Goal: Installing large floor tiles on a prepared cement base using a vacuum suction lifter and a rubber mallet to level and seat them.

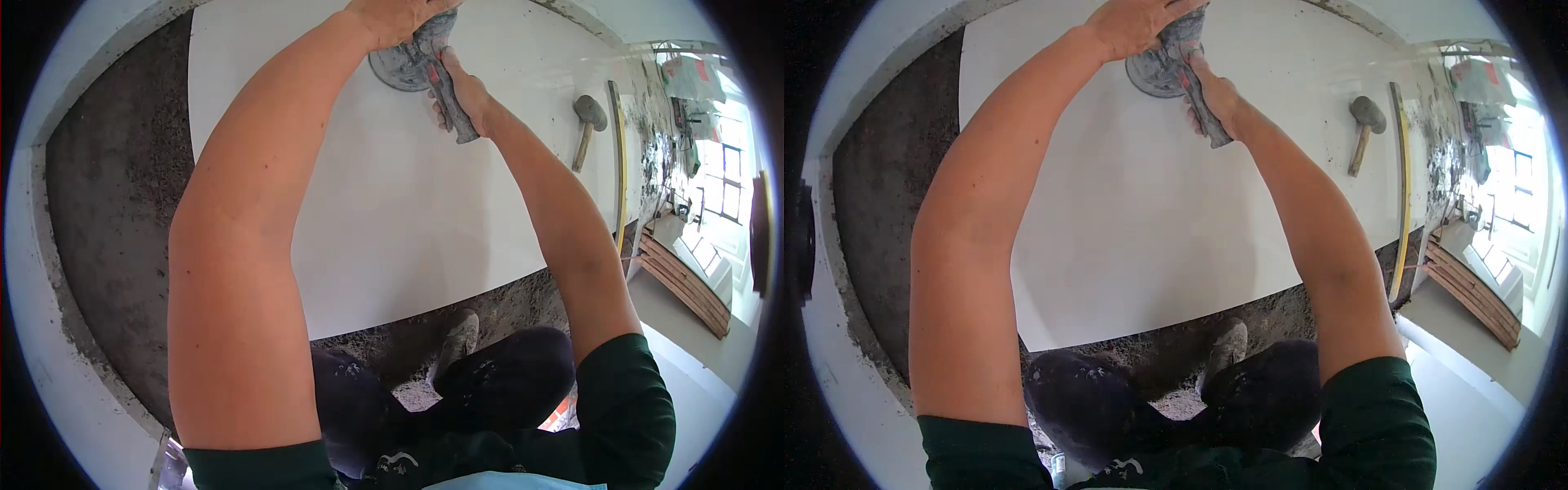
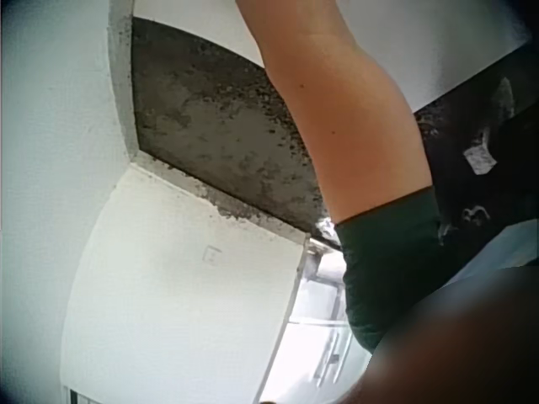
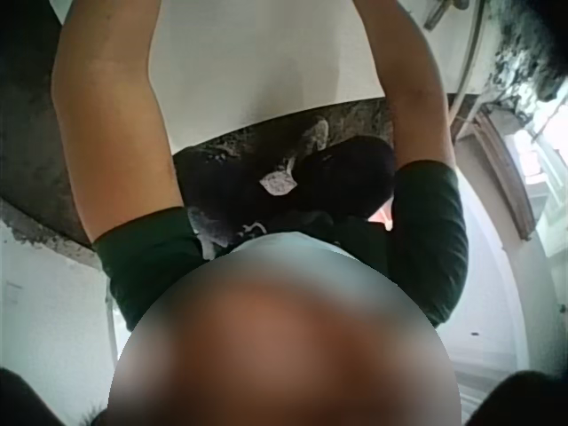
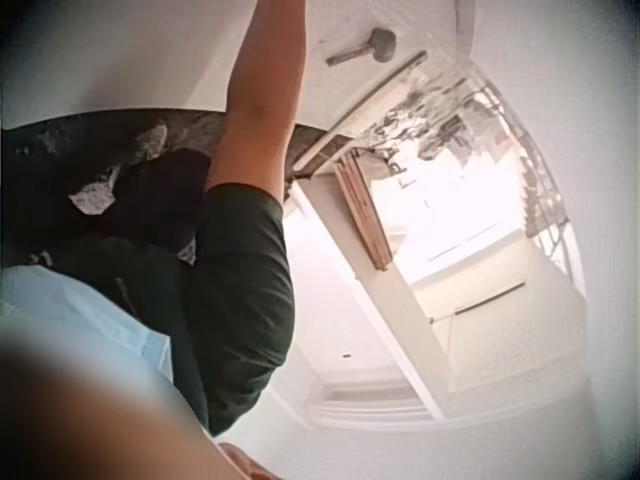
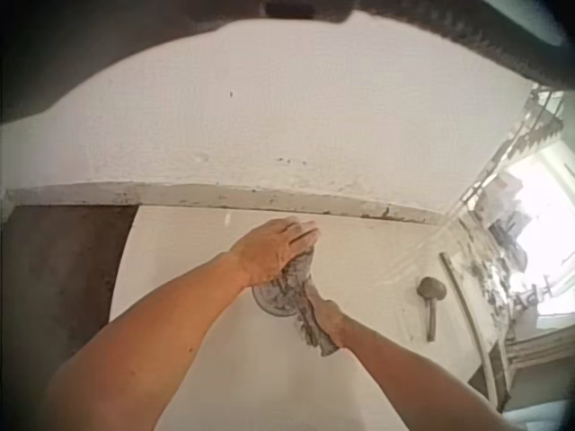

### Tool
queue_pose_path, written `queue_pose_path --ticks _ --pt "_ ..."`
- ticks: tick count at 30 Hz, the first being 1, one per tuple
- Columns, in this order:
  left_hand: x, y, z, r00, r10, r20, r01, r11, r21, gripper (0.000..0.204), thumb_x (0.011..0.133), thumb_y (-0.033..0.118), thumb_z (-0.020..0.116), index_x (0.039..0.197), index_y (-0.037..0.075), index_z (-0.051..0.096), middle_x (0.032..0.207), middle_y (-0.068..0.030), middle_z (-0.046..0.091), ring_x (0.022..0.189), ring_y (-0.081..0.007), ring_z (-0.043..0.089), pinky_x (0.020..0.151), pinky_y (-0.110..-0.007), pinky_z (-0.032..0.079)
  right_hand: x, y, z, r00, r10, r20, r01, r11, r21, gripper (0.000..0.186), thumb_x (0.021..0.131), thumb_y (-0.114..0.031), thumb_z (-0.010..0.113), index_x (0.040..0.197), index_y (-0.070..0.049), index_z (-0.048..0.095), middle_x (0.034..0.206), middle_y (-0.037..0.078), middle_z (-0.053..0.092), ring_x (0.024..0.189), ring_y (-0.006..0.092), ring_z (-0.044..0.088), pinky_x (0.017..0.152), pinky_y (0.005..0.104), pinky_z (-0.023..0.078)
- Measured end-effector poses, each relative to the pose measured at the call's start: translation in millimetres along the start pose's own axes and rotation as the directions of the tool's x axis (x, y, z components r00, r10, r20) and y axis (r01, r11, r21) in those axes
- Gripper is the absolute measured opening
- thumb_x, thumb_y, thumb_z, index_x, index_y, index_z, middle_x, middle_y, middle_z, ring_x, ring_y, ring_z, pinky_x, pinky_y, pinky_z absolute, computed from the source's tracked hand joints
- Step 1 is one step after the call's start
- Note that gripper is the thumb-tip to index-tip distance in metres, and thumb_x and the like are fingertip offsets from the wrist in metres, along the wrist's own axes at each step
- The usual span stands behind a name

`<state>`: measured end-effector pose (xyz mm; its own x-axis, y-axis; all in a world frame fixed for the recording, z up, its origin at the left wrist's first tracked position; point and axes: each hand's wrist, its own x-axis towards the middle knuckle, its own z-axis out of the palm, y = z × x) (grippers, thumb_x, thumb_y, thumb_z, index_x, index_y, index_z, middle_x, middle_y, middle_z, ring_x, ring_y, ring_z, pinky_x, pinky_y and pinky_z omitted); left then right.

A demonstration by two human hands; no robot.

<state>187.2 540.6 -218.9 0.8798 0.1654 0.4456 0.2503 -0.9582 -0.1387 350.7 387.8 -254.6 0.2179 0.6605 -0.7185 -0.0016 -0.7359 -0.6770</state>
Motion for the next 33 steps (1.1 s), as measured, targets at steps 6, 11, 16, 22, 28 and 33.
queue_pose_path --ticks 6,11,16,22,28,33 --pt "3.9 -4.5 20.1 0.998 -0.038 0.057 0.040 0.999 -0.026 0.070 0.091 0.012 0.061 0.155 0.006 0.034 0.156 -0.0119 0.044 0.137 -0.0292 0.047 0.121 -0.040 0.035 5.7 4.8 -2.1 1.000 -0.015 0.027 0.015 1.000 -0.006 0.089 0.088 -0.087 0.041 0.100 -0.001 0.061 0.079 0.010 0.060 0.061 0.0205 0.061 0.052 0.0388 0.055" --pt "3.2 -3.1 13.2 0.992 -0.056 0.113 0.059 0.998 -0.028 0.067 0.093 0.012 0.058 0.155 0.006 0.034 0.148 -0.0129 0.049 0.135 -0.0298 0.049 0.120 -0.040 0.036 6.2 2.4 -4.1 0.997 0.057 0.049 -0.058 0.998 0.011 0.088 0.088 -0.086 0.042 0.105 -0.002 0.061 0.084 0.009 0.060 0.064 0.0199 0.061 0.051 0.0390 0.055" --pt "0.6 0.5 6.5 0.995 -0.074 0.068 0.077 0.996 -0.038 0.062 0.096 0.011 0.055 0.154 0.006 0.036 0.146 -0.0132 0.051 0.135 -0.0300 0.050 0.120 -0.040 0.037 6.8 4.3 -3.3 0.999 0.030 0.031 -0.030 0.999 0.022 0.086 0.089 -0.086 0.043 0.108 -0.004 0.060 0.090 0.008 0.060 0.067 0.0194 0.061 0.051 0.0389 0.055" --pt "6.1 -0.5 17.3 0.997 -0.065 0.052 0.067 0.997 -0.029 0.057 0.098 0.010 0.052 0.153 0.006 0.037 0.151 -0.0129 0.049 0.136 -0.0294 0.050 0.120 -0.040 0.037 5.1 4.5 -4.3 0.999 0.000 0.039 -0.001 0.999 0.039 0.085 0.090 -0.085 0.042 0.108 -0.004 0.059 0.091 0.008 0.059 0.067 0.0193 0.061 0.051 0.0385 0.055" --pt "-2.0 4.3 4.8 0.997 -0.055 0.060 0.054 0.998 0.007 0.077 0.089 0.019 0.070 0.155 0.007 0.034 0.155 -0.0117 0.045 0.138 -0.0290 0.048 0.122 -0.039 0.035 3.5 2.9 -2.9 0.999 0.002 0.048 -0.003 1.000 0.024 0.087 0.089 -0.085 0.043 0.105 -0.002 0.059 0.087 0.009 0.059 0.065 0.0199 0.061 0.052 0.0392 0.055" --pt "6.3 8.0 -19.9 0.949 -0.100 0.299 0.116 0.993 -0.038 0.110 0.068 0.029 0.090 0.158 0.008 0.029 0.156 -0.0104 0.042 0.139 -0.0289 0.046 0.122 -0.039 0.035 1.5 0.2 -2.2 0.999 0.030 0.020 -0.030 1.000 0.006 0.089 0.088 -0.086 0.043 0.102 0.000 0.060 0.080 0.010 0.059 0.063 0.0209 0.060 0.052 0.0395 0.055"
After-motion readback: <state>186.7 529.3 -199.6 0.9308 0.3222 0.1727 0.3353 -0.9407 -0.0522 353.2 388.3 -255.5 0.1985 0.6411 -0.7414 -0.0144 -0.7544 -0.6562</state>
